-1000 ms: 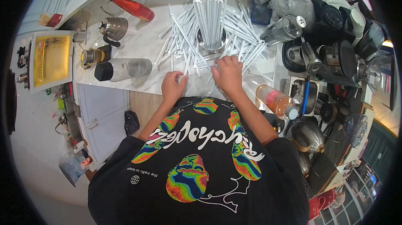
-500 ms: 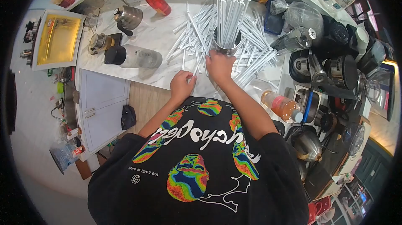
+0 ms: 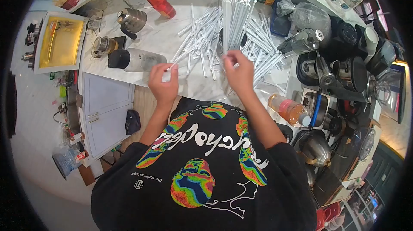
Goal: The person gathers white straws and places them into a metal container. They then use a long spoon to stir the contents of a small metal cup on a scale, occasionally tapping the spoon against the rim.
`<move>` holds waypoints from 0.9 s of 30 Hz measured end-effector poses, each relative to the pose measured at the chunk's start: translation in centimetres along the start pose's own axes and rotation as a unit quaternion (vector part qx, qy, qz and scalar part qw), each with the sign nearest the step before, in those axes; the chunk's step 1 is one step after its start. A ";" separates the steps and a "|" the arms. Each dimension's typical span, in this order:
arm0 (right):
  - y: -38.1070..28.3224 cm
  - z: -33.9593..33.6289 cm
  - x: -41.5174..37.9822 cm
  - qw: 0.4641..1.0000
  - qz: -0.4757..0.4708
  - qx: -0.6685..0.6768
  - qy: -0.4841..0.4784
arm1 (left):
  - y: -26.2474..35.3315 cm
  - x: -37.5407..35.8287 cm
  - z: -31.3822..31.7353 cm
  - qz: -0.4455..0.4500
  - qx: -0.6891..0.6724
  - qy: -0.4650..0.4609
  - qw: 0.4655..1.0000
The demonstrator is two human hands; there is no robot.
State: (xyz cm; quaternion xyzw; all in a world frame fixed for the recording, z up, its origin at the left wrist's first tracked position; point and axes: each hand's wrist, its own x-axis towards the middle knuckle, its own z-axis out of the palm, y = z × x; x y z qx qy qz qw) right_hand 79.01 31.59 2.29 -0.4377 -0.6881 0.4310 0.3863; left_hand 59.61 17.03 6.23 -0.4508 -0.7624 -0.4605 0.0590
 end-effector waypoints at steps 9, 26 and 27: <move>-1.8 -4.7 5.5 0.987 -0.047 -0.055 0.147 | 4.8 7.6 -2.1 0.119 -0.057 0.075 0.988; 3.7 -3.5 5.3 0.989 0.025 -0.088 0.119 | 6.1 12.9 10.5 0.145 -0.056 -0.091 0.984; 3.9 -3.6 5.3 0.988 0.023 -0.086 0.123 | 5.7 12.9 11.7 0.135 -0.052 -0.102 0.984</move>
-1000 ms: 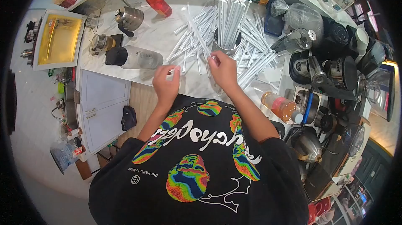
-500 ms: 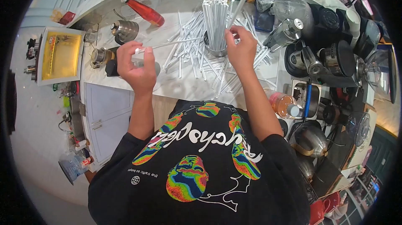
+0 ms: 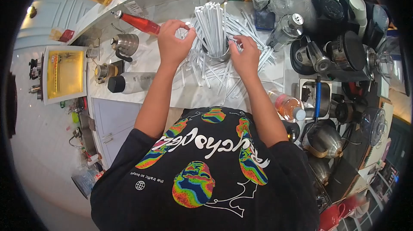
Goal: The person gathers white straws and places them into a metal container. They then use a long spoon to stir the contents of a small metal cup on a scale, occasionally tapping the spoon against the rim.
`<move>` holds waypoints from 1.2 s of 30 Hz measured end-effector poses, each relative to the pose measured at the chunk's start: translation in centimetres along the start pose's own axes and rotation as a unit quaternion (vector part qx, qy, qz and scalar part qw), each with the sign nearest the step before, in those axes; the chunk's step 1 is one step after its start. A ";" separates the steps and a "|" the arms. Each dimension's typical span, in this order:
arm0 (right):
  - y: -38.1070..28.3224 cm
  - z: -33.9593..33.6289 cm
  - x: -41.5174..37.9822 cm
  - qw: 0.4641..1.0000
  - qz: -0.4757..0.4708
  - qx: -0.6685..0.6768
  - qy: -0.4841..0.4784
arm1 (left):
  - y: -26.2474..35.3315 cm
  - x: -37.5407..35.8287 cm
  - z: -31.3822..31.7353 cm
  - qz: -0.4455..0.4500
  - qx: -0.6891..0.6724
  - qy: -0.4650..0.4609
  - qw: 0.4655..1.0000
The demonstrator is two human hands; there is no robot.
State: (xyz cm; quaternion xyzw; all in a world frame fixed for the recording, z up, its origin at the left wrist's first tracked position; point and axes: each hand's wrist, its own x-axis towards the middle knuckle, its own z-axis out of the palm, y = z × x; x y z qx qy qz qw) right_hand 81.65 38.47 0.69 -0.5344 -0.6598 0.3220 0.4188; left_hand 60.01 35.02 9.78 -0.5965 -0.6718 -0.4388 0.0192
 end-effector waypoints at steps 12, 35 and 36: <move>-0.8 1.5 1.2 0.999 0.009 -0.019 -0.037 | -2.6 0.2 4.9 -0.060 -0.010 -0.050 0.997; 1.8 0.0 -8.9 0.993 -0.066 -0.079 -0.057 | -6.7 -14.5 1.9 -0.208 0.089 -0.144 0.963; 1.8 0.4 -9.1 0.991 -0.067 -0.084 -0.076 | -6.2 -13.8 2.1 -0.204 0.119 -0.169 0.957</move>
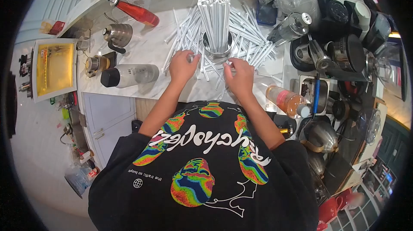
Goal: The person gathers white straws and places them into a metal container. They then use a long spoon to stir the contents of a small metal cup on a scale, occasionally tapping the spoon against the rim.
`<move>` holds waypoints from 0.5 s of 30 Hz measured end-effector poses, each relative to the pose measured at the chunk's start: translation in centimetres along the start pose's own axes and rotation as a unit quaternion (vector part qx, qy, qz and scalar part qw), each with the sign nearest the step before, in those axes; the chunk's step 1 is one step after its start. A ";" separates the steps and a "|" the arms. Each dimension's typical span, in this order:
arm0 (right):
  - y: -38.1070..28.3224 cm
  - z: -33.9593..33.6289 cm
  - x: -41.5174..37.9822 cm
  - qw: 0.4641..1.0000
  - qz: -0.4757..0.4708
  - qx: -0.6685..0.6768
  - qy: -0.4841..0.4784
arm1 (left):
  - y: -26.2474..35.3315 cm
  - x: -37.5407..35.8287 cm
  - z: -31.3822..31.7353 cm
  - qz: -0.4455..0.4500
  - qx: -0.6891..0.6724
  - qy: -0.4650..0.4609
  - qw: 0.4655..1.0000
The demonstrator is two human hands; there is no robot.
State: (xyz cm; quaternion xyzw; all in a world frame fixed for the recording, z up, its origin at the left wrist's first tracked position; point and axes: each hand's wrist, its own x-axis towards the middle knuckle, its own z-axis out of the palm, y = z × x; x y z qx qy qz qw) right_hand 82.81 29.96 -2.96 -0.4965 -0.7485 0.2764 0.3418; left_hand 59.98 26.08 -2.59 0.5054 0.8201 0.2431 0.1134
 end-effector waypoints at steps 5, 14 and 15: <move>-1.3 1.6 -0.4 0.995 0.006 -0.062 -0.073 | -0.2 1.6 1.0 0.036 0.048 -0.028 0.998; -3.3 4.7 -0.2 0.975 -0.050 -0.192 -0.102 | -1.6 0.6 -5.4 0.056 -0.026 0.053 0.997; -3.6 5.1 0.0 0.969 -0.066 -0.212 -0.106 | -1.6 0.4 -6.3 0.063 -0.037 0.069 0.995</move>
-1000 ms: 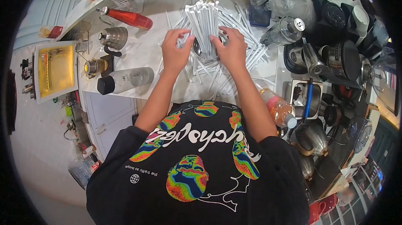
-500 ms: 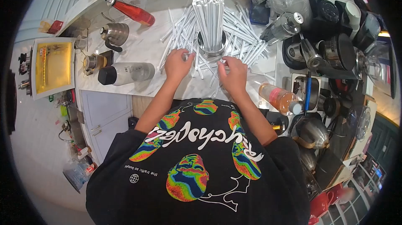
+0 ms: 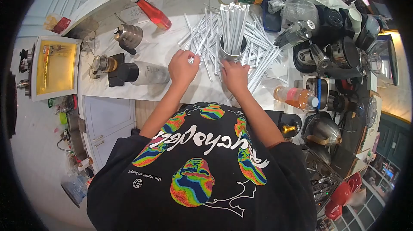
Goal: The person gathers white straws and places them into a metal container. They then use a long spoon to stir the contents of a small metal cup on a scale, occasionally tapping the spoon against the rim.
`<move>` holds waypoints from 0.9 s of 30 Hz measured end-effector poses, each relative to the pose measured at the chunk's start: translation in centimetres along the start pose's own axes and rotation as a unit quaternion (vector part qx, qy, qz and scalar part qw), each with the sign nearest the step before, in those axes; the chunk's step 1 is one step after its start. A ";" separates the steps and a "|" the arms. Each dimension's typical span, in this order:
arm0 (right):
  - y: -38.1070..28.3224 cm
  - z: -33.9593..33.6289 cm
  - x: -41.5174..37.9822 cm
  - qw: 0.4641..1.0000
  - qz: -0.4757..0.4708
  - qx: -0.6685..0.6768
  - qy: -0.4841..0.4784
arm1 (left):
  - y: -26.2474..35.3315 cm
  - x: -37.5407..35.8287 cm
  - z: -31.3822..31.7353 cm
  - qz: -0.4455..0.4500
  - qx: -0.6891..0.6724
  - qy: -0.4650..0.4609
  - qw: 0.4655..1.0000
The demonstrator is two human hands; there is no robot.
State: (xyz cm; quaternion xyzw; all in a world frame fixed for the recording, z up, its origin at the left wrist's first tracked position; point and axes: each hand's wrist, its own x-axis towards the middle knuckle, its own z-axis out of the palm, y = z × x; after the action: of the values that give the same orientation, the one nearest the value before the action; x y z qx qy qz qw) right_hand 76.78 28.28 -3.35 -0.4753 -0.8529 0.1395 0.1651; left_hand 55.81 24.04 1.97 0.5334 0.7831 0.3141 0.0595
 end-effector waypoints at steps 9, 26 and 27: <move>-0.6 3.4 1.8 0.987 -0.096 -0.121 -0.046 | 1.2 0.3 -6.2 0.064 -0.056 0.100 0.991; -5.8 -13.3 -0.1 0.942 -0.025 0.287 0.173 | 1.6 0.6 -11.4 0.109 -0.216 0.159 0.957; -6.1 -15.5 0.4 0.939 -0.002 0.286 0.192 | 2.1 1.0 -11.7 0.118 -0.223 0.162 0.954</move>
State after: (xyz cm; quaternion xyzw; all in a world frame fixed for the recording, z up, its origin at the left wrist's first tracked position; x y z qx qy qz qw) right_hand 78.36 26.74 13.13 -0.4243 -0.7301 0.2832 0.4548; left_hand 52.10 20.40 12.69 0.5366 0.6237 0.5682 0.0117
